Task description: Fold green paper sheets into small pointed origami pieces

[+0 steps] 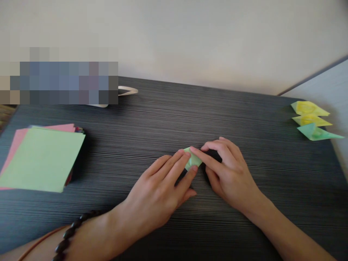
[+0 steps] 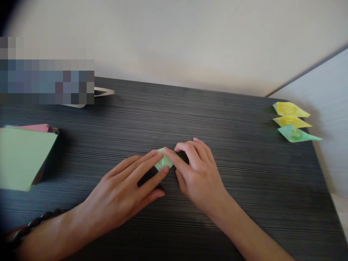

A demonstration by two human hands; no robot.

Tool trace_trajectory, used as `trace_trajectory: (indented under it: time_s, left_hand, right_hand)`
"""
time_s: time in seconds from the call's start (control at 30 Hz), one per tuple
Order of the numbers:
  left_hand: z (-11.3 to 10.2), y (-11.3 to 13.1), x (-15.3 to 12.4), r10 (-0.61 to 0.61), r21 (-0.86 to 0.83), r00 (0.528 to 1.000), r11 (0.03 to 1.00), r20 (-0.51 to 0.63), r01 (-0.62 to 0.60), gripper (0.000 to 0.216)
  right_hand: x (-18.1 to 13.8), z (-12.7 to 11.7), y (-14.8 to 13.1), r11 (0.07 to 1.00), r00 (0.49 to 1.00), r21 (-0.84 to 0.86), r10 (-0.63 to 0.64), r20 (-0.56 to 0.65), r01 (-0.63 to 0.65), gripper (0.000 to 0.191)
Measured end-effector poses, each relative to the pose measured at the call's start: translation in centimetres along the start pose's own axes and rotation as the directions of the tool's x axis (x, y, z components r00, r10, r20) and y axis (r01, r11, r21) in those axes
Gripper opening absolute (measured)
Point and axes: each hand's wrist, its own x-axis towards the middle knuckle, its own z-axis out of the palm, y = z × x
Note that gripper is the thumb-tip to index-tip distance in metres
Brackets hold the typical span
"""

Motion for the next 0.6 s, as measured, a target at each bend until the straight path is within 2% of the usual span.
trace_trajectory:
  time_s: [0.13,0.23,0.4,0.6]
  left_hand:
    - [0.0,-1.4,0.5,0.015,-0.091,0.999,0.996,-0.036,-0.019,0.028]
    - [0.2,-2.4,0.8,0.028,-0.154,0.996,0.987,-0.089,-0.042,0.027]
    - [0.5,-3.1,1.2,0.089,-0.163,0.989,0.981,-0.118,-0.108,0.020]
    - [0.4,-2.8,1.4,0.107,-0.162,0.984,0.978,-0.139,-0.129,0.016]
  right_hand:
    - [-0.1,-0.3,0.8,0.993,1.000,0.116,-0.006,-0.018,0.008,0.037]
    - [-0.2,-0.4,1.4,0.991,0.999,0.131,-0.032,-0.010,0.033,0.031]
    - [-0.1,-0.6,2.3,0.984,0.993,0.144,-0.113,0.030,0.107,0.030]
    - [-0.1,-0.6,1.8,0.985,0.988,0.096,-0.137,-0.070,0.143,0.024]
